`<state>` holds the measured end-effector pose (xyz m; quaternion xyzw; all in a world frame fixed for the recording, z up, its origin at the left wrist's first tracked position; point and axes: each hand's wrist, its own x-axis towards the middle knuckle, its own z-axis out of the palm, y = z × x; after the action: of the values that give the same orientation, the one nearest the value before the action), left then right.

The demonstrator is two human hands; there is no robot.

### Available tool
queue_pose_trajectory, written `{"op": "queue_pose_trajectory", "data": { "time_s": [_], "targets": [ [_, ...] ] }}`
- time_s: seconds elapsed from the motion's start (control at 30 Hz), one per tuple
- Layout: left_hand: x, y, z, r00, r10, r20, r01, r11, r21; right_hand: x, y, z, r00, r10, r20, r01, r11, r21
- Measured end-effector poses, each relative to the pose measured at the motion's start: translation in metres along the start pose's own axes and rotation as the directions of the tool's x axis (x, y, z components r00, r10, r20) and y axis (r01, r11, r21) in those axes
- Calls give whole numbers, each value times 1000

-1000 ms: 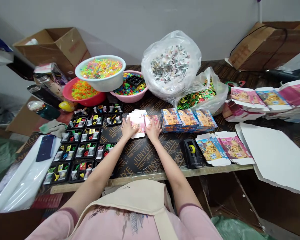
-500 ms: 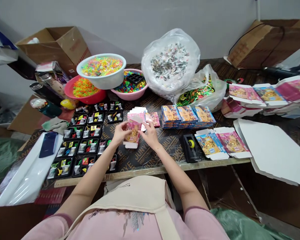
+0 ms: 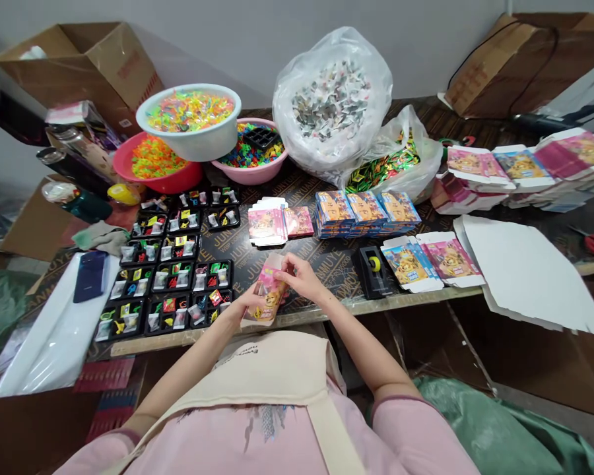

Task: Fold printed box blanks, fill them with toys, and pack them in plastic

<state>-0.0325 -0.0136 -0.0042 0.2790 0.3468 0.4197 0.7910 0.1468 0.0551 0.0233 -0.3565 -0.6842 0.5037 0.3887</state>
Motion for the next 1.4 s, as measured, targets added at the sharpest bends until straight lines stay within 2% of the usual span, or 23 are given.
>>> {"op": "queue_pose_trajectory", "data": {
  "time_s": [0.1, 0.13, 0.17, 0.27, 0.3, 0.33, 0.43, 0.5, 0.57, 0.63, 0.73, 0.8, 0.83, 0.93, 1.0, 1.07, 1.13, 1.23, 1.33, 1.4],
  "targets": [
    [-2, 9, 5, 983, 111, -144, -107, 994, 37, -4, 9, -4, 982, 35, -184, -7, 988, 154],
    [-2, 14, 7, 977, 139, -163, -132, 990, 54, -5, 13, -4, 976, 75, -204, -32, 979, 203],
    [-3, 17, 8, 976, 148, -159, -139, 988, 69, -7, 16, -5, 978, 122, -170, -76, 964, 254],
    [-2, 22, 8, 987, 124, -103, -108, 983, 146, -14, 24, -2, 969, 228, 95, -247, 906, 343],
    [-1, 21, 6, 986, 128, -102, -105, 973, 204, -18, 26, 0, 961, 250, 119, -276, 899, 341],
    [1, 19, 5, 982, 149, -120, -111, 954, 277, -22, 27, 2, 959, 270, 85, -283, 902, 325],
    [7, 10, 5, 923, 284, -259, -147, 884, 444, -37, 30, 10, 938, 291, -187, -245, 941, 231],
    [11, 1, 9, 855, 335, -395, -181, 908, 378, -46, 31, 18, 911, 283, -301, -239, 955, 176],
    [14, -7, 17, 798, 318, -512, -236, 947, 219, -52, 32, 28, 893, 281, -350, -236, 957, 166],
    [16, -13, 23, 780, 280, -560, -266, 958, 108, -55, 32, 37, 882, 284, -375, -207, 950, 233],
    [16, -13, 26, 803, 246, -542, -242, 967, 81, -52, 31, 45, 833, 354, -426, -162, 891, 425],
    [14, -8, 24, 824, 246, -511, -218, 969, 115, -48, 31, 43, 800, 408, -440, -164, 854, 494],
    [12, -5, 23, 835, 249, -490, -206, 968, 142, -46, 30, 40, 799, 420, -431, -174, 846, 504],
    [10, 4, 20, 863, 257, -436, -179, 961, 211, -39, 28, 26, 843, 436, -314, -235, 825, 514],
    [10, 8, 20, 859, 260, -441, -182, 960, 211, -36, 27, 19, 868, 441, -228, -263, 799, 540],
    [10, 11, 20, 849, 260, -460, -195, 963, 185, -35, 28, 15, 882, 430, -191, -250, 772, 584],
    [11, 13, 20, 852, 247, -461, -200, 968, 149, -36, 29, 15, 882, 433, -187, -235, 747, 621],
    [12, 14, 21, 873, 221, -434, -189, 975, 115, -39, 28, 18, 864, 477, -162, -285, 728, 624],
    [12, 15, 21, 882, 204, -424, -179, 979, 98, -39, 24, 22, 862, 490, -133, -330, 740, 586],
    [13, 14, 20, 879, 211, -428, -187, 977, 98, -37, 21, 24, 860, 483, -166, -320, 762, 562]
  ]
}}
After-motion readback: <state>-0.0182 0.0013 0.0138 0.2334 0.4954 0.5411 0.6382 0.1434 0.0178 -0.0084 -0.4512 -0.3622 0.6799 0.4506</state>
